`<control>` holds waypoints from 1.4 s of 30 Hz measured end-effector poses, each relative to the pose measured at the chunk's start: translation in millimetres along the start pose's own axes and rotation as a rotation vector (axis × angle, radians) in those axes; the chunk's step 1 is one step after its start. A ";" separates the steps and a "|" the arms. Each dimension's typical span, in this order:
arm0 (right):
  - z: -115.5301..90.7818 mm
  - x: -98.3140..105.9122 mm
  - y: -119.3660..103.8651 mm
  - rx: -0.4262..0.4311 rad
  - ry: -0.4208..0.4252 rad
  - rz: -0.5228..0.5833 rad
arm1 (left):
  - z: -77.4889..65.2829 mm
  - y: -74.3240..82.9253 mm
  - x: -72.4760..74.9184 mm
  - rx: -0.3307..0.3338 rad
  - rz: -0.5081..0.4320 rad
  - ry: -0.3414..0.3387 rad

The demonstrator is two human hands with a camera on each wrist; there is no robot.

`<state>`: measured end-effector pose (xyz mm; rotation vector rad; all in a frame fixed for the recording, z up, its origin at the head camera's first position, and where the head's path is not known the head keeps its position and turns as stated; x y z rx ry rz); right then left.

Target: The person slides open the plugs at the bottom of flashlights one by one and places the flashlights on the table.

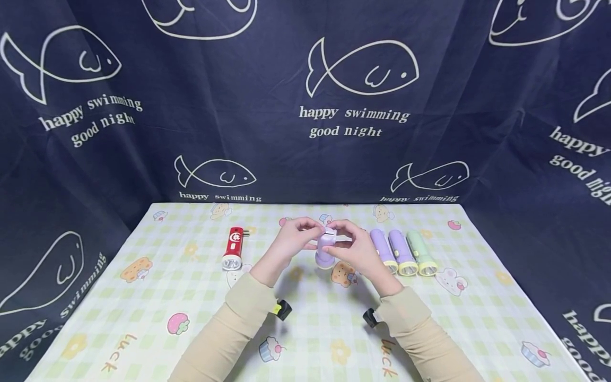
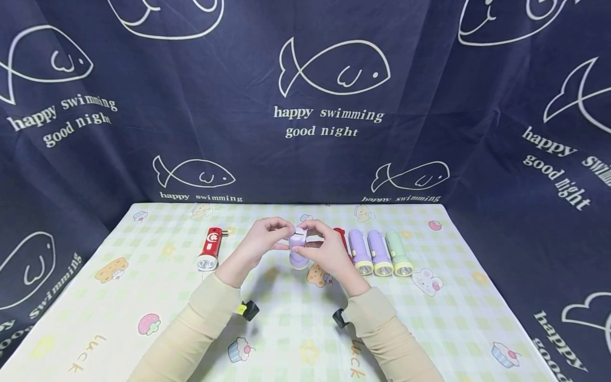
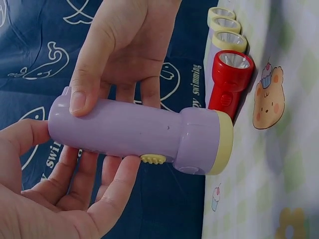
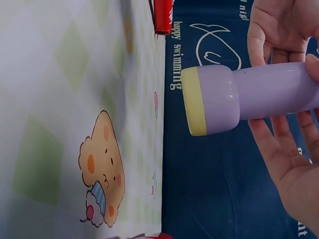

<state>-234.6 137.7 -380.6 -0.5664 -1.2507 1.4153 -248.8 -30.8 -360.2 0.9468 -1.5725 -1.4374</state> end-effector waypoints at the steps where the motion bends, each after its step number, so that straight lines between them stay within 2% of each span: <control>1: -0.5 -0.5 -3.2 -0.001 0.004 -0.006 | 2.4 -3.0 0.4 -0.007 0.002 0.007; 5: -1.1 -1.5 -8.3 -0.007 0.020 -0.010 | 8.8 -11.4 1.0 -0.032 0.015 0.042; 15: 0.7 -2.5 -8.8 -0.019 0.087 0.018 | 9.0 -6.7 1.1 -0.063 0.021 0.118; 25: 0.9 -3.7 -10.9 0.000 0.088 0.007 | 7.9 -4.3 1.0 -0.057 0.021 0.115; 34: 3.3 -5.0 -13.2 -0.009 0.095 0.004 | 5.9 1.9 2.7 -0.066 0.060 0.122; 42: 3.2 -4.7 -14.2 -0.032 0.088 -0.001 | 4.9 2.1 1.8 -0.059 0.049 0.122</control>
Point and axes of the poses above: each hand's wrist, its own z-axis towards the middle knuckle, its own x-axis out of the back of the hand, y = z × x, the point moved 2 cm from there along z, towards the middle knuckle, and after that the axes turned 7 degrees about -y, right-handed, at the moved point
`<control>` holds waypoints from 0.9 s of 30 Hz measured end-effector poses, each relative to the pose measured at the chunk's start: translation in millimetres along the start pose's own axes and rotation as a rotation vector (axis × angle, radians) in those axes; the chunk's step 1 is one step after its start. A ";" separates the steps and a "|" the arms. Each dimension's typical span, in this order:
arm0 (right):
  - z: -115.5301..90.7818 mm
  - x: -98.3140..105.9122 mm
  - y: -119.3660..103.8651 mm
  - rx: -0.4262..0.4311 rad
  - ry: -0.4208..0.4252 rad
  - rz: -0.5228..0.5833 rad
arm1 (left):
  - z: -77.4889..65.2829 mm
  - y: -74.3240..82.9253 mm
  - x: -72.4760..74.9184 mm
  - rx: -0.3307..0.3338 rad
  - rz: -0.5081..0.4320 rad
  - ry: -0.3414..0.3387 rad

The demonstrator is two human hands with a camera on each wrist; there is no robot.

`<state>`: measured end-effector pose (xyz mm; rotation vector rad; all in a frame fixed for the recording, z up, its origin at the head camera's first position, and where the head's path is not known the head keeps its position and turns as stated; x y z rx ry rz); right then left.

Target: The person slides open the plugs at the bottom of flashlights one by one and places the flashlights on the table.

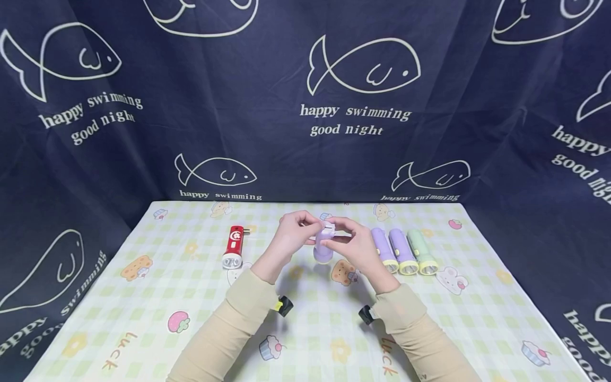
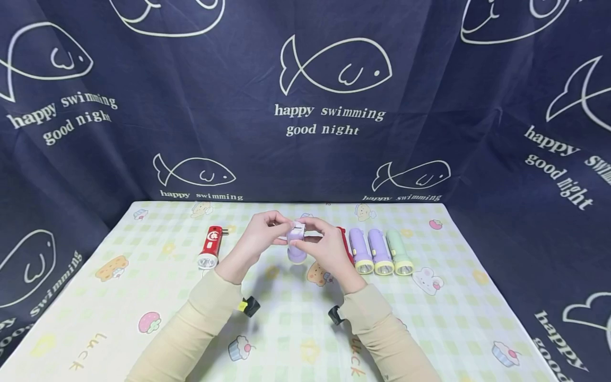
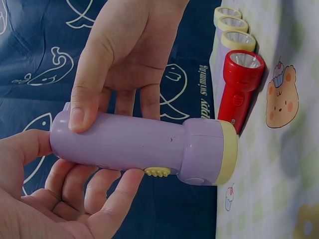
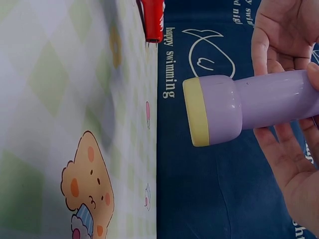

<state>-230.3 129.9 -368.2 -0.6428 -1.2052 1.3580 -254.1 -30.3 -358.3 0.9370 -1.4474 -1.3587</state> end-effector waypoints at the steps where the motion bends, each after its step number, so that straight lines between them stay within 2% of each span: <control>1: -0.1 -0.1 -0.3 0.001 -0.003 0.000 | 0.1 -0.4 -0.1 0.002 -0.004 0.000; 7: -0.9 -0.8 -0.3 0.007 -0.017 0.009 | 0.1 -2.6 -0.2 0.016 -0.018 0.001; 9: 0.1 -0.5 8.0 0.011 -0.020 0.008 | -0.3 -3.3 -0.1 0.014 -0.012 0.004; 12: 0.2 -1.1 8.5 0.008 -0.027 -0.002 | -0.2 -4.3 -0.1 0.012 0.005 0.008; 17: -1.1 -3.1 -0.8 0.014 -0.044 -0.024 | -0.5 -4.9 -0.1 0.032 0.030 0.018; 27: -1.1 -4.2 -0.3 -0.004 -0.049 -0.037 | -1.5 -7.4 -1.9 0.041 0.075 0.036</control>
Point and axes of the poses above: each hand's wrist, its own z-axis towards the middle knuckle, its own x-axis out of the back of the hand, y = z × x, the point moved 2 cm from there along z, towards the middle knuckle, and after that the axes turned 7 degrees about -y, right-handed, at the moved point
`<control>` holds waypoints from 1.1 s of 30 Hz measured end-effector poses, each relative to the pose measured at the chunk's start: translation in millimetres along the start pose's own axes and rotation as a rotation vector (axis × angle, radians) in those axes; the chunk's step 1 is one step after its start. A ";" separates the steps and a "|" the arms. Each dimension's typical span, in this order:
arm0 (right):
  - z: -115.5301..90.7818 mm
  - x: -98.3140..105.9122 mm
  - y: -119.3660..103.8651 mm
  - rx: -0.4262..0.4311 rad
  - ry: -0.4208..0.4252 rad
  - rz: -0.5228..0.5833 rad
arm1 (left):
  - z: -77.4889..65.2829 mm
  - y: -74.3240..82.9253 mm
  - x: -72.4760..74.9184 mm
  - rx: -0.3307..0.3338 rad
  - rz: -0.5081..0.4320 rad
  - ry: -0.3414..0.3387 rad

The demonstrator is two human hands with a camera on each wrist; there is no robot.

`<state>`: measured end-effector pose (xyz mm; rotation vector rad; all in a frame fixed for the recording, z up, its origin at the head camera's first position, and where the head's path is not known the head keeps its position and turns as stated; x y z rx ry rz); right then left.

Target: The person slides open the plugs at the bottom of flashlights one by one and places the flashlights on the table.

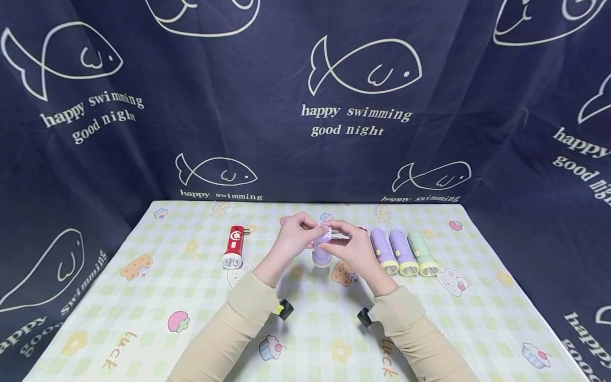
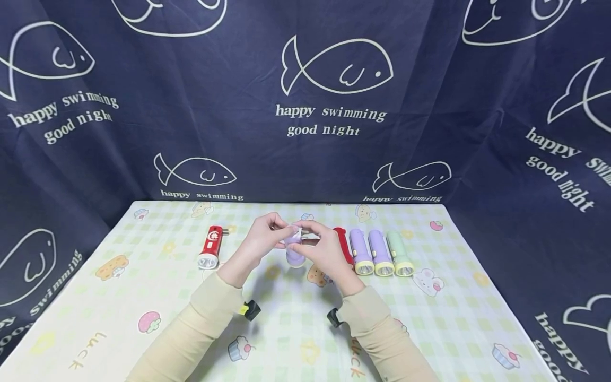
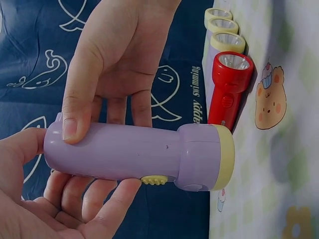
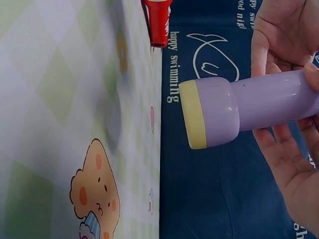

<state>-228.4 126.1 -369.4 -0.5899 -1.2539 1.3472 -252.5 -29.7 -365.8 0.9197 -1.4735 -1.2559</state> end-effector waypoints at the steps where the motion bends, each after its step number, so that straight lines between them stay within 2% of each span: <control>1: 0.0 -0.2 0.4 0.000 -0.001 0.005 | 0.1 -0.7 -0.3 -0.002 0.005 0.001; 9: -0.1 -1.2 1.9 0.017 -0.009 0.011 | 2.1 -5.3 -1.5 0.005 0.030 0.020; 13: 0.2 -0.9 5.9 0.052 -0.009 0.000 | 1.7 -5.9 -2.5 0.005 0.027 0.021; 16: 2.2 -0.3 17.4 0.063 -0.010 0.006 | 1.5 -6.5 -3.8 0.002 0.029 0.018; 22: 6.5 0.6 36.4 0.026 -0.004 0.024 | 3.0 -7.1 -3.6 -0.002 0.009 0.020; 28: 8.3 1.1 33.9 0.034 0.002 0.022 | 3.7 -4.9 -1.1 -0.011 0.013 0.028; 33: 9.9 1.9 30.9 0.004 0.018 0.006 | 3.2 -3.1 1.3 -0.021 -0.006 0.026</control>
Point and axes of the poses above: each hand's wrist, its own z-axis towards the middle knuckle, its own x-axis out of the back of the hand, y = z × x, the point moved 2 cm from there along z, towards the middle knuckle, and after that the axes turned 7 degrees about -y, right-handed, at the moved point
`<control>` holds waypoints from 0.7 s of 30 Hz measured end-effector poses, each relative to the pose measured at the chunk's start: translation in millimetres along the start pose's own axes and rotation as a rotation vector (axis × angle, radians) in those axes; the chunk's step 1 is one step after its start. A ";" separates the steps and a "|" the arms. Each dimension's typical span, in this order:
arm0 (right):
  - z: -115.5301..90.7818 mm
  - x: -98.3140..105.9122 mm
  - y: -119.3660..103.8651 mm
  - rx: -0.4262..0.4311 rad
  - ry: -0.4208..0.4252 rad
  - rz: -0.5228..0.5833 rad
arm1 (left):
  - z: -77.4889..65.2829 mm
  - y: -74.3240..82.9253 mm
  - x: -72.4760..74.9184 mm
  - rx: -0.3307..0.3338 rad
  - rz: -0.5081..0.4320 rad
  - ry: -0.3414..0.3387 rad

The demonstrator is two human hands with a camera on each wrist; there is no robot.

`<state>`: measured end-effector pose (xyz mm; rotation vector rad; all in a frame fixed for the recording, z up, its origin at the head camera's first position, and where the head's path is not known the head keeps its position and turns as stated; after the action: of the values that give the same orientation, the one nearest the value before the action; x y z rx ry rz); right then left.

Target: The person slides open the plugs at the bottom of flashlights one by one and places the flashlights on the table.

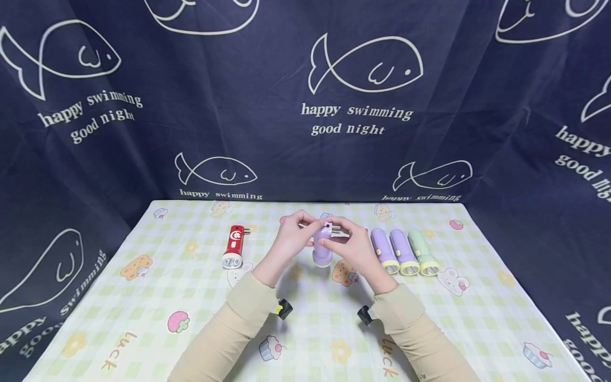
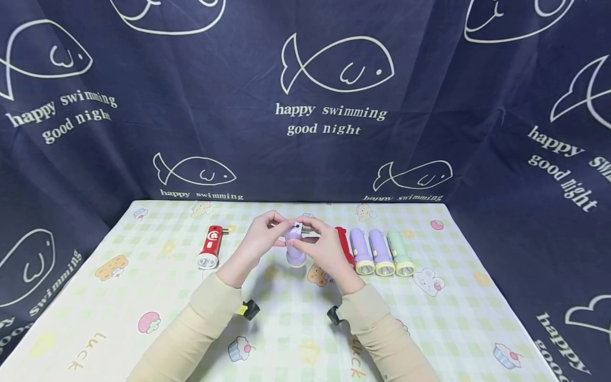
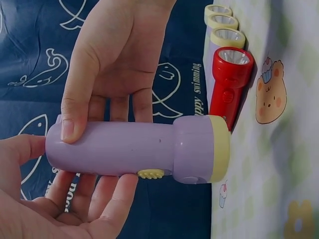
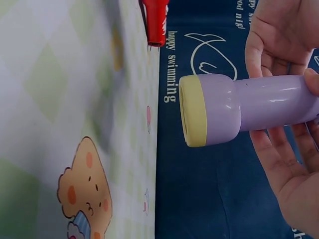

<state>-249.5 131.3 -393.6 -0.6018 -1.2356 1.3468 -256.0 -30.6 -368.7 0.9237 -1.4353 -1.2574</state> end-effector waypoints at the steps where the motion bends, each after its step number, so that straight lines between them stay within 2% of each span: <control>1: 0.3 0.5 -0.6 -0.010 0.004 -0.001 | -0.1 0.3 0.4 -0.004 0.000 -0.002; 8: 2.3 3.6 -5.9 -0.085 0.021 -0.004 | -2.4 2.7 2.9 -0.021 0.028 -0.012; 13: -1.0 4.5 -31.6 -0.124 0.041 -0.026 | -2.4 0.5 2.6 -0.032 0.004 -0.039; 15: -2.0 4.9 -40.3 -0.118 0.050 -0.032 | -2.6 -1.2 2.6 -0.052 -0.009 -0.051; 21: -1.2 7.4 -41.6 -0.103 0.063 -0.009 | -4.5 -6.5 2.1 -0.145 -0.062 -0.113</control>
<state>-234.0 129.9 -354.3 -0.7053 -1.2606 1.2524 -252.5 -34.9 -374.7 0.8162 -1.3905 -1.4598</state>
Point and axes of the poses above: each hand's wrist, its own z-axis towards the middle knuckle, its own x-axis out of the back of the hand, y = z × x, the point moved 2 cm from there along z, towards the middle knuckle, and after that the axes turned 7 degrees about -y, right-handed, at the moved point
